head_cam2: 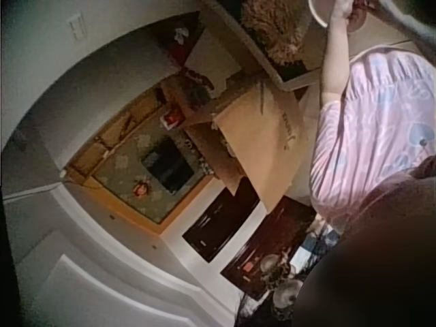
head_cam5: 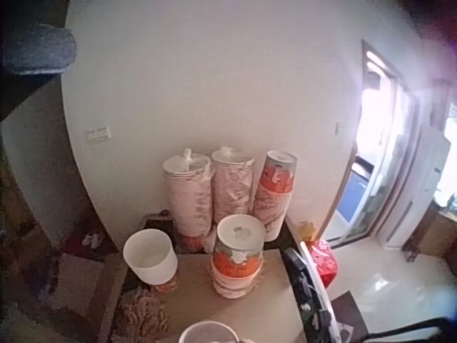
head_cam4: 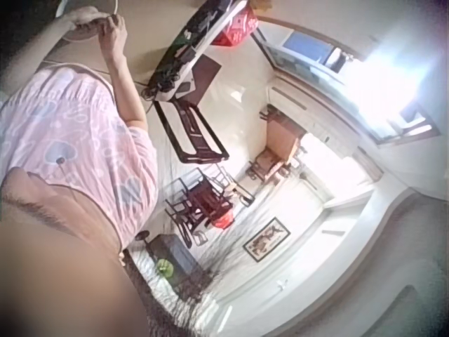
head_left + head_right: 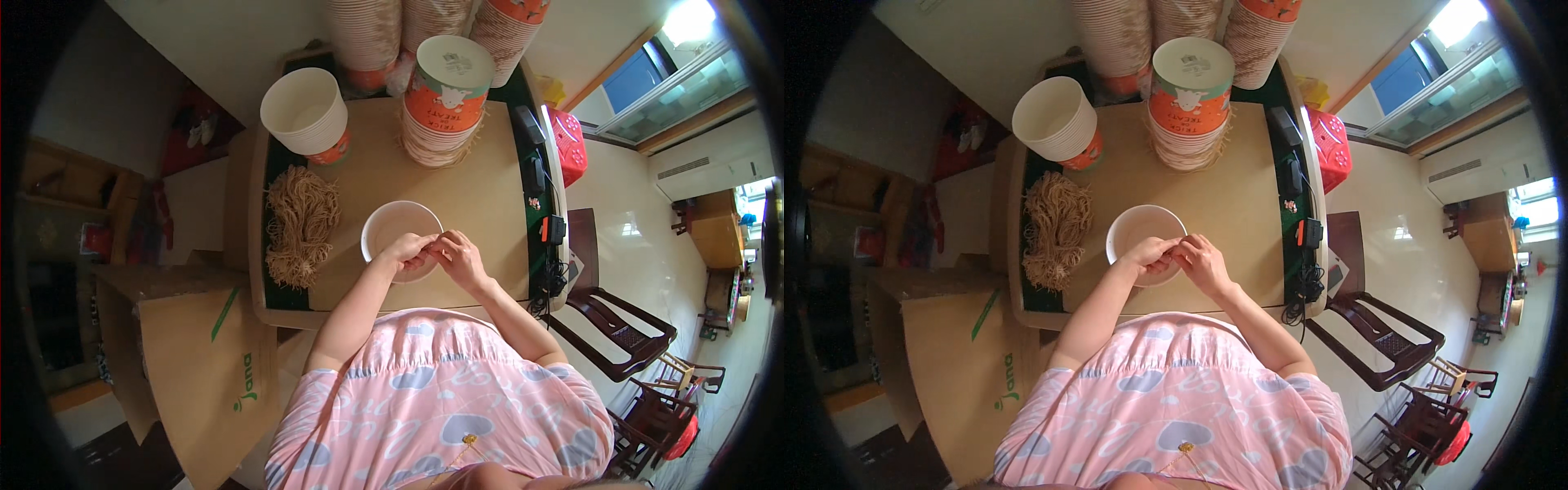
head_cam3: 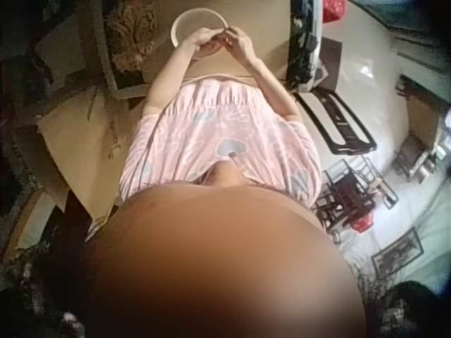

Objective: Manually poke holes and thread thin sticks or strings through the sides of paper cups for assembly.

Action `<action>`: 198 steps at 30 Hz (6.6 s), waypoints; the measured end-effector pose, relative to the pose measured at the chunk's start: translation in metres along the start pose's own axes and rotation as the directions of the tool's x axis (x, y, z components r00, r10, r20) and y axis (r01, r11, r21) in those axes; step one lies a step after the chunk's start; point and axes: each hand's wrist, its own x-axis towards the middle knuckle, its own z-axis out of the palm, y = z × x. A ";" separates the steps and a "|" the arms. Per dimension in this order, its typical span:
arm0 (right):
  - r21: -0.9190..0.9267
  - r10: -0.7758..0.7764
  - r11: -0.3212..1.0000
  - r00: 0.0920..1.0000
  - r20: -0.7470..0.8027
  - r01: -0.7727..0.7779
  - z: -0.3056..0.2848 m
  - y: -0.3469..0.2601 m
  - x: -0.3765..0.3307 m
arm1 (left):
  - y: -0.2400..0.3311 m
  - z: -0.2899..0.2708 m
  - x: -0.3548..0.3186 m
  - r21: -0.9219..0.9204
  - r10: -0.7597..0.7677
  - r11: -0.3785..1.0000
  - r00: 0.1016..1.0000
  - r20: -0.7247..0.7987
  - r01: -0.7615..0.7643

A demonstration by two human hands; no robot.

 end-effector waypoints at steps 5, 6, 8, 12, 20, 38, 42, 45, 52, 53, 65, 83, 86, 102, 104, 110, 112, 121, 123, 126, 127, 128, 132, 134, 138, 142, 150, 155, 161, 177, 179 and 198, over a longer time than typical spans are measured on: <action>0.014 0.038 0.999 0.998 -0.041 -0.038 0.000 -0.003 -0.006 | -0.006 0.000 0.001 -0.082 0.067 0.994 0.997 -0.035 -0.069; 0.098 0.130 0.987 0.991 -0.041 -0.125 0.001 -0.001 -0.008 | -0.007 0.002 0.000 -0.080 0.064 0.995 0.997 -0.034 -0.066; 0.182 0.223 0.960 0.974 -0.033 -0.214 0.002 0.001 -0.011 | -0.002 0.014 -0.013 0.011 0.241 0.970 0.958 -0.157 -0.242; 0.291 0.439 0.865 0.897 -0.046 -0.409 0.010 0.010 -0.017 | -0.026 0.019 0.001 0.386 0.705 0.698 0.671 -0.228 -0.603; 0.539 0.672 0.570 0.729 0.129 -0.621 0.015 0.018 -0.019 | -0.017 0.040 -0.032 0.945 0.937 -0.040 0.316 0.148 -0.325; 0.530 0.536 0.656 0.826 0.175 -0.538 0.012 0.025 -0.022 | -0.019 0.042 -0.027 0.804 0.884 0.355 0.451 -0.122 -0.478; 0.524 0.560 0.665 0.819 0.123 -0.533 0.015 0.023 -0.023 | -0.021 0.041 -0.024 0.764 0.863 0.419 0.476 -0.168 -0.491; 0.528 0.585 0.649 0.803 0.113 -0.548 0.016 0.021 -0.024 | -0.026 0.036 -0.018 0.693 0.822 0.509 0.528 -0.214 -0.510; 0.575 0.667 0.581 0.742 0.069 -0.576 0.013 0.013 -0.024 | -0.033 0.027 -0.012 0.574 0.802 0.567 0.556 -0.219 -0.591; 0.575 0.667 0.581 0.742 0.068 -0.576 0.014 0.014 -0.026 | -0.033 0.027 -0.012 0.574 0.802 0.567 0.556 -0.219 -0.591; 0.539 0.623 0.626 0.777 0.089 -0.563 0.017 0.014 -0.029 | -0.027 0.033 -0.021 0.663 0.838 0.486 0.520 -0.166 -0.570; 0.386 0.495 0.812 0.867 -0.059 -0.438 0.017 0.004 -0.028 | -0.027 0.014 -0.014 -0.180 0.369 0.905 0.922 -0.120 -0.386; 0.300 0.413 0.878 0.907 -0.078 -0.374 0.014 0.002 -0.026 | -0.024 0.017 -0.018 -0.194 0.351 0.911 0.932 -0.096 -0.363; 0.132 0.333 0.939 0.935 -0.123 -0.318 0.006 -0.012 -0.023 | -0.019 0.018 -0.021 -0.377 0.223 0.897 0.973 -0.061 -0.229; 0.100 0.314 0.948 0.940 -0.134 -0.303 0.007 -0.014 -0.025 | -0.022 0.015 -0.018 -0.393 0.216 0.896 0.976 -0.023 -0.207; 0.223 0.355 0.914 0.934 -0.037 -0.339 0.001 -0.028 -0.025 | -0.025 0.017 -0.016 -0.465 0.218 0.872 0.972 0.088 -0.153; 0.399 0.466 0.824 0.882 -0.077 -0.401 0.012 -0.005 -0.034 | -0.020 0.029 -0.022 -0.234 0.321 0.906 0.933 -0.165 -0.353; 0.582 0.713 0.510 0.690 0.126 -0.634 0.014 0.006 -0.024 | -0.021 0.043 -0.035 0.807 0.871 0.303 0.492 -0.019 -0.506; 0.571 0.720 0.504 0.680 0.136 -0.648 0.012 0.002 -0.020 | -0.021 0.043 -0.034 0.769 0.878 0.344 0.475 -0.059 -0.540; 0.556 0.710 0.498 0.681 0.179 -0.665 0.010 0.007 -0.021 | -0.020 0.046 -0.035 0.714 0.819 0.474 0.556 -0.142 -0.516; 0.556 0.708 0.499 0.683 0.181 -0.665 0.010 0.006 -0.021 | -0.025 0.043 -0.030 0.714 0.820 0.474 0.554 -0.145 -0.515; 0.558 0.700 0.493 0.685 0.201 -0.668 0.009 0.004 -0.020 | -0.031 0.039 -0.023 0.545 0.790 0.576 0.586 -0.181 -0.609; 0.517 0.649 0.595 0.748 0.142 -0.615 0.009 0.009 -0.026 | -0.022 0.027 -0.027 -0.232 0.336 0.910 0.939 -0.076 -0.345; 0.506 0.619 0.643 0.779 0.100 -0.576 0.010 0.005 -0.031 | -0.019 0.024 -0.030 -0.313 0.284 0.904 0.956 -0.066 -0.291; 0.420 0.548 0.753 0.836 0.024 -0.506 0.010 -0.006 -0.036 | -0.020 0.016 -0.025 -0.498 0.233 0.858 0.959 0.161 -0.125; 0.368 0.519 0.802 0.853 -0.043 -0.470 0.011 -0.003 -0.037 | -0.018 0.022 -0.028 -0.405 0.233 0.903 0.955 0.184 -0.143; 0.494 0.664 0.627 0.745 0.066 -0.603 0.014 0.008 -0.037 | -0.025 0.039 -0.028 0.679 0.695 0.579 0.708 -0.122 -0.451; 0.529 0.684 0.557 0.715 0.145 -0.640 0.012 0.007 -0.034 | -0.029 0.038 -0.028 0.766 0.839 0.355 0.544 -0.008 -0.536; 0.601 0.560 0.538 0.784 0.269 -0.590 0.004 0.018 -0.035 | -0.030 0.034 -0.025 0.639 0.728 0.584 0.672 -0.138 -0.501; 0.559 0.557 0.620 0.811 0.181 -0.551 0.013 0.018 -0.029 | -0.027 0.035 -0.020 0.635 0.815 0.526 0.548 -0.188 -0.566; 0.576 0.559 0.602 0.807 0.191 -0.553 0.014 0.018 -0.030 | -0.027 0.035 -0.018 0.653 0.841 0.494 0.507 -0.190 -0.574; 0.640 0.665 0.395 0.686 0.297 -0.659 0.010 0.013 -0.030 | -0.030 0.044 -0.026 0.771 0.879 0.415 0.431 -0.203 -0.484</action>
